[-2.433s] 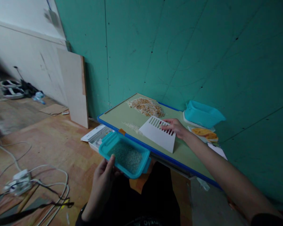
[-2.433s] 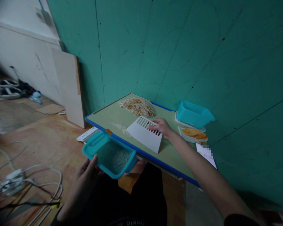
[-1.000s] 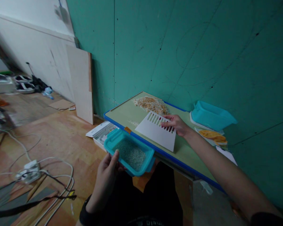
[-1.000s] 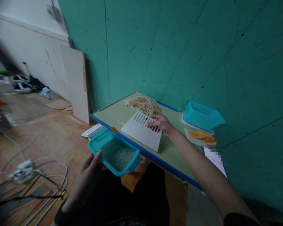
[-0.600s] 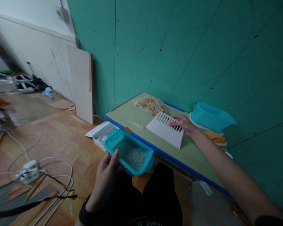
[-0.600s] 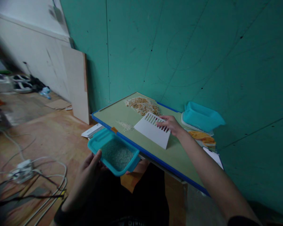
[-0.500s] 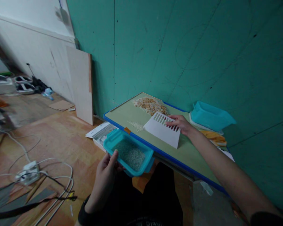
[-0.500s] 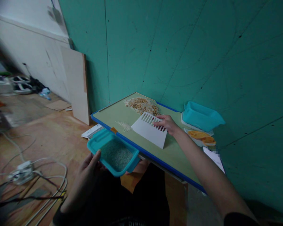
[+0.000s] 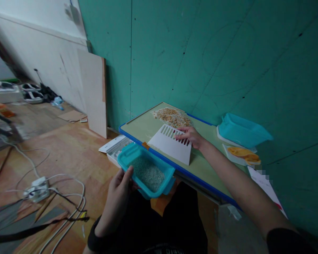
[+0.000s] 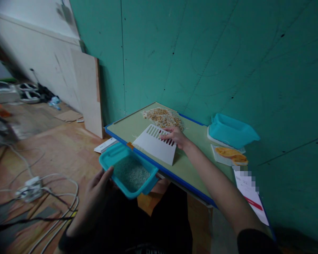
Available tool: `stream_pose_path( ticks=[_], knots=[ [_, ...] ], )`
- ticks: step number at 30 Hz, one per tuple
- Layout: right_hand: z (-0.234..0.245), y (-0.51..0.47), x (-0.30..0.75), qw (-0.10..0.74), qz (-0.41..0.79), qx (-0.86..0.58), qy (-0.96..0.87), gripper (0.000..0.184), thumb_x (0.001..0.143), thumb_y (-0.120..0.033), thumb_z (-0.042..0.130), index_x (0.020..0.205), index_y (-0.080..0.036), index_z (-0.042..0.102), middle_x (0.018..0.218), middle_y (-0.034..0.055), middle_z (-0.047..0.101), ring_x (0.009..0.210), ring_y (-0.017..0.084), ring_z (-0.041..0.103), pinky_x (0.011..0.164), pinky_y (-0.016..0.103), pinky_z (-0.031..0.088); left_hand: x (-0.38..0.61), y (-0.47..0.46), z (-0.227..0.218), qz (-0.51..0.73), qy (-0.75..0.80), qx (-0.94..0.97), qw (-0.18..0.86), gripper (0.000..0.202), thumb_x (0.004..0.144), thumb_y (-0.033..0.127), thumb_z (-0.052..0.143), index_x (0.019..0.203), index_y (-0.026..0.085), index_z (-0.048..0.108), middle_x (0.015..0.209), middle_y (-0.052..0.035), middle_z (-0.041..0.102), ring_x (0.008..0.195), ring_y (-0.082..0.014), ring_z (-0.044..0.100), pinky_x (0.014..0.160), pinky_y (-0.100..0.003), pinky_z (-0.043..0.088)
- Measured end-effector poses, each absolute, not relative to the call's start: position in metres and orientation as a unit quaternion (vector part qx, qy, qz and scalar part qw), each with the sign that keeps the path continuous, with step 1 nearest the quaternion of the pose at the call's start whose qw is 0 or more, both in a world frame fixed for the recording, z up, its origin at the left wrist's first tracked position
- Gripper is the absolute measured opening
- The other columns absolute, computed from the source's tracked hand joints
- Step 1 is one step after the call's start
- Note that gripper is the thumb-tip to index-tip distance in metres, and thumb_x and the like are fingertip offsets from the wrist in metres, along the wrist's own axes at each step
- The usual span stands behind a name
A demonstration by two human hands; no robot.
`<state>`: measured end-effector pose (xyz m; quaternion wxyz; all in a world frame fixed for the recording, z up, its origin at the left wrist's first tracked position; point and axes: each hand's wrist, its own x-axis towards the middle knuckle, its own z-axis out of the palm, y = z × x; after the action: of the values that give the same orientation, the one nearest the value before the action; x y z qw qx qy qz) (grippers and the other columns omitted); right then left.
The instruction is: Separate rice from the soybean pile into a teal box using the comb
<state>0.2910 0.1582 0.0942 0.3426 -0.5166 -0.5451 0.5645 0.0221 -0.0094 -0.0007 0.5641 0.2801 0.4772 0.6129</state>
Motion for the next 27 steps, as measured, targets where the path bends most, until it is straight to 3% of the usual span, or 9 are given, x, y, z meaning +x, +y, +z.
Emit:
stream_pose_path(
  ticks=[13, 19, 23, 27],
  knots=[
    [0.099, 0.148, 0.272, 0.35, 0.556, -0.511, -0.554, 0.04, 0.049, -0.025, 0.089, 0.086, -0.016, 0.078, 0.065, 0.0008, 0.074, 0.051, 0.014, 0.063, 0.049, 0.023, 0.046, 0.023, -0.005, 0.003, 0.62, 0.499, 0.264, 0.544, 0.046, 0.065, 0.06, 0.083, 0.075, 0.02, 0.064, 0.056, 0.004, 0.06, 0.052, -0.0133, 0.057, 0.049, -0.023, 0.051],
    [0.104, 0.14, 0.271, 0.341, 0.553, -0.508, -0.566, 0.041, 0.049, -0.031, 0.092, 0.084, -0.016, 0.077, 0.065, 0.0007, 0.073, 0.05, 0.013, 0.062, 0.05, 0.024, 0.046, 0.024, -0.006, -0.001, 0.619, 0.477, 0.275, 0.56, 0.044, 0.07, 0.059, 0.082, 0.079, 0.019, 0.065, 0.061, 0.0016, 0.065, 0.054, -0.0143, 0.061, 0.05, -0.023, 0.052],
    [0.113, 0.138, 0.294, 0.401, 0.524, -0.507, -0.554, 0.046, 0.049, -0.03, 0.093, 0.091, -0.018, 0.079, 0.077, 0.0024, 0.077, 0.057, 0.015, 0.066, 0.054, 0.025, 0.05, 0.022, -0.006, -0.006, 0.617, 0.469, 0.269, 0.572, 0.044, 0.072, 0.058, 0.081, 0.082, 0.019, 0.065, 0.061, 0.0027, 0.063, 0.053, -0.013, 0.061, 0.05, -0.022, 0.052],
    [0.124, 0.132, 0.33, 0.416, 0.471, -0.556, -0.544, 0.053, 0.047, -0.03, 0.095, 0.097, -0.018, 0.079, 0.075, 0.0037, 0.077, 0.053, 0.016, 0.065, 0.051, 0.026, 0.049, 0.021, -0.004, -0.01, 0.618, 0.464, 0.267, 0.576, 0.043, 0.073, 0.057, 0.081, 0.081, 0.019, 0.063, 0.059, 0.0032, 0.062, 0.051, -0.0129, 0.061, 0.051, -0.023, 0.054]
  ],
)
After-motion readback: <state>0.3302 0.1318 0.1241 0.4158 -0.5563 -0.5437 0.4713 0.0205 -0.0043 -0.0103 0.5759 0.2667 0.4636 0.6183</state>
